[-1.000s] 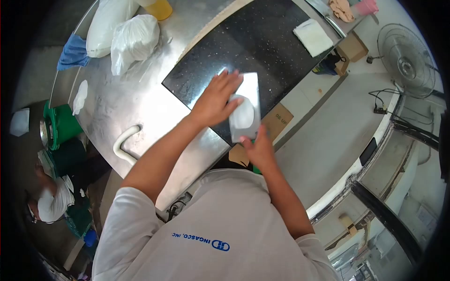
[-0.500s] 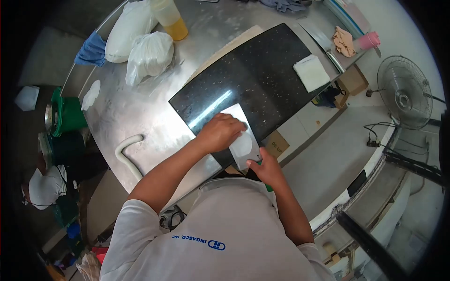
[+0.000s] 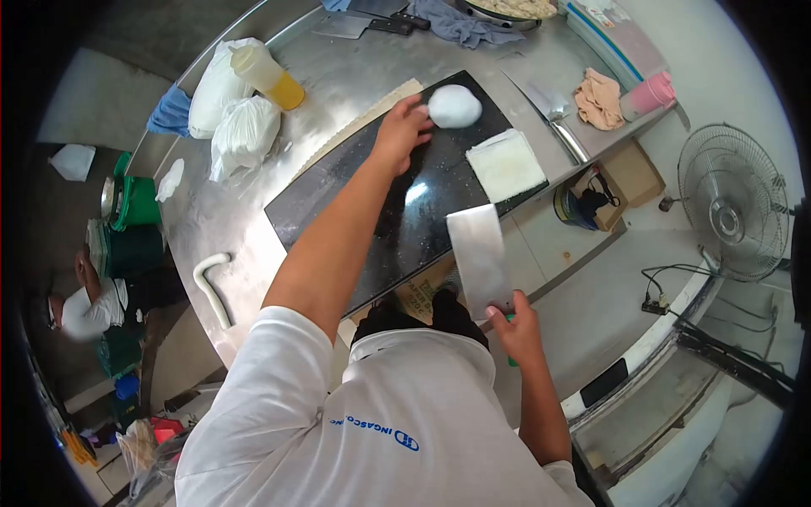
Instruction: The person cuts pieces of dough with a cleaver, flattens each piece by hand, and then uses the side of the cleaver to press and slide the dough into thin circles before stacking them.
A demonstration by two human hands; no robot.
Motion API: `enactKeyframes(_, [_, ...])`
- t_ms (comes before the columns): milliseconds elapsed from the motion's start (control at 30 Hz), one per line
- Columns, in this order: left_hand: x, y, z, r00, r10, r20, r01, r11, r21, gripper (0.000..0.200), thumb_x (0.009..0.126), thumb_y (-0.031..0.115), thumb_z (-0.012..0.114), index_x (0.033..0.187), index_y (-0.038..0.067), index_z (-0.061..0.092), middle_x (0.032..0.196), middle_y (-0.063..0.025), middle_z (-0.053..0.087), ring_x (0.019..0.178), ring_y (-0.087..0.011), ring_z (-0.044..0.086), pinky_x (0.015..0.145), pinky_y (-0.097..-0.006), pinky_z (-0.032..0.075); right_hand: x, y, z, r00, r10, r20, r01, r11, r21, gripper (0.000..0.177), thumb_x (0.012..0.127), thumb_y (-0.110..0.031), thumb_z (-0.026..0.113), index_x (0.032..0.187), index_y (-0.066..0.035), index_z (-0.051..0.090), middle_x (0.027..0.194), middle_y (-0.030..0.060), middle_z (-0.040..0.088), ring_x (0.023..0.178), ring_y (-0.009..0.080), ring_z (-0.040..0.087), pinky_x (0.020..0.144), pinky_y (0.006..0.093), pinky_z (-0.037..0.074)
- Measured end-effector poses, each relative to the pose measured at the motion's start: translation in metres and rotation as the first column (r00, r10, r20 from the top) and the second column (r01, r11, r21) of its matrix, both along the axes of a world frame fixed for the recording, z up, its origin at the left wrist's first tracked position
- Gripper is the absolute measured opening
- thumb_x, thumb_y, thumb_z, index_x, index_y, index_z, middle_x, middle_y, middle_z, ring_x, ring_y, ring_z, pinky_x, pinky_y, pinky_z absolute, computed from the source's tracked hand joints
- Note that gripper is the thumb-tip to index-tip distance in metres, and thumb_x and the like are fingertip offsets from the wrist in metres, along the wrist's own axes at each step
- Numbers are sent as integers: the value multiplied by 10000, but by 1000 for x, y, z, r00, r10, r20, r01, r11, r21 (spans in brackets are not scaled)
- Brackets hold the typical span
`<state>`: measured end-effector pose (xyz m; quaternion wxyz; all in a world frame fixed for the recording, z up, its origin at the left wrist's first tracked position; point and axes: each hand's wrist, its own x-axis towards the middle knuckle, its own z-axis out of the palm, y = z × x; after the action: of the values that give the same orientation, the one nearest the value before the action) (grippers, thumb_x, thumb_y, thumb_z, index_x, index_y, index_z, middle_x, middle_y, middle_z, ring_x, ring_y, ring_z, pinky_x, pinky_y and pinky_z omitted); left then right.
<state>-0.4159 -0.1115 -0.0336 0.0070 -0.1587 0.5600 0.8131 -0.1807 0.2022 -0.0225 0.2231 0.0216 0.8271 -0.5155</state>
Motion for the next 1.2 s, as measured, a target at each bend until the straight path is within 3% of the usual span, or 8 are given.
enactKeyframes(233, [155, -71, -49, 995, 25, -95, -83, 734, -674, 365, 979, 151, 692, 1318, 22, 651, 1362, -145, 634, 1193, -251, 637, 992, -334, 517, -56, -3, 1, 950, -259, -174, 147, 863, -483, 236, 1028, -228, 655, 1126, -29, 575, 863, 47, 635, 653, 136, 592, 613, 295, 502])
enactKeyframes(500, [457, -228, -66, 603, 775, -187, -83, -172, -982, 509, 883, 191, 784, 1328, 17, 605, 1384, -254, 535, 1305, -423, 491, 1103, -495, 412, -113, -45, -86, 803, -379, 460, 570, 715, -405, 240, 1060, -311, 604, 1134, -116, 486, 795, 39, 581, 609, 165, 548, 539, 354, 458])
enactKeyframes(633, [501, -273, -69, 463, 886, -27, -59, 1, -998, 487, 854, 272, 821, 1214, -9, 652, 1168, -235, 660, 1060, -379, 637, 924, -475, 511, -63, -70, -60, 814, -384, 436, 561, 713, -421, 207, 1064, -274, 588, 1155, -123, 480, 771, 22, 557, 594, 153, 535, 520, 340, 445])
enactKeyframes(733, [484, -267, -45, 700, 714, -19, -263, 234, -936, 287, 888, 174, 784, 1064, -26, 676, 777, -124, 663, 663, -205, 606, 646, -362, 519, -7, -93, -47, 865, -354, 357, 460, 844, -278, 173, 1060, -225, 582, 1162, -115, 498, 765, 12, 549, 561, 122, 519, 492, 273, 436])
enactKeyframes(800, [466, -239, -34, 844, 533, 62, -254, 498, -829, 264, 901, 151, 779, 1067, -20, 664, 817, -125, 663, 699, -203, 616, 665, -359, 526, 35, -130, -29, 910, -274, 313, 350, 911, -220, 163, 1059, -229, 587, 1157, -117, 520, 771, 11, 555, 564, 114, 526, 496, 267, 447])
enactKeyframes(900, [465, -206, -52, 985, 158, -63, -128, 442, -888, 256, 869, 143, 808, 1071, 36, 693, 948, -149, 699, 806, -329, 683, 716, -416, 551, 90, -177, -17, 980, 160, 122, -154, 986, -55, 157, 1042, -210, 603, 1144, -94, 578, 797, 64, 610, 601, 204, 612, 544, 337, 513])
enactKeyframes(1033, [473, -202, -73, 958, 197, -209, -268, 349, -898, 232, 833, 124, 815, 1010, 45, 687, 940, -133, 692, 829, -336, 676, 739, -441, 535, 137, -259, 27, 550, 780, -300, -555, 609, 567, 157, 1016, -153, 544, 1131, -51, 572, 891, 208, 658, 786, 445, 681, 697, 522, 556])
enactKeyframes(1200, [488, -203, -75, 982, 100, -161, -182, 275, -944, 210, 812, 88, 804, 973, 54, 673, 880, -107, 669, 816, -335, 661, 727, -452, 514, 154, -298, 20, 411, 911, 15, -688, 299, 661, 185, 1024, -139, 467, 1149, -32, 552, 971, 226, 675, 839, 443, 693, 722, 534, 559])
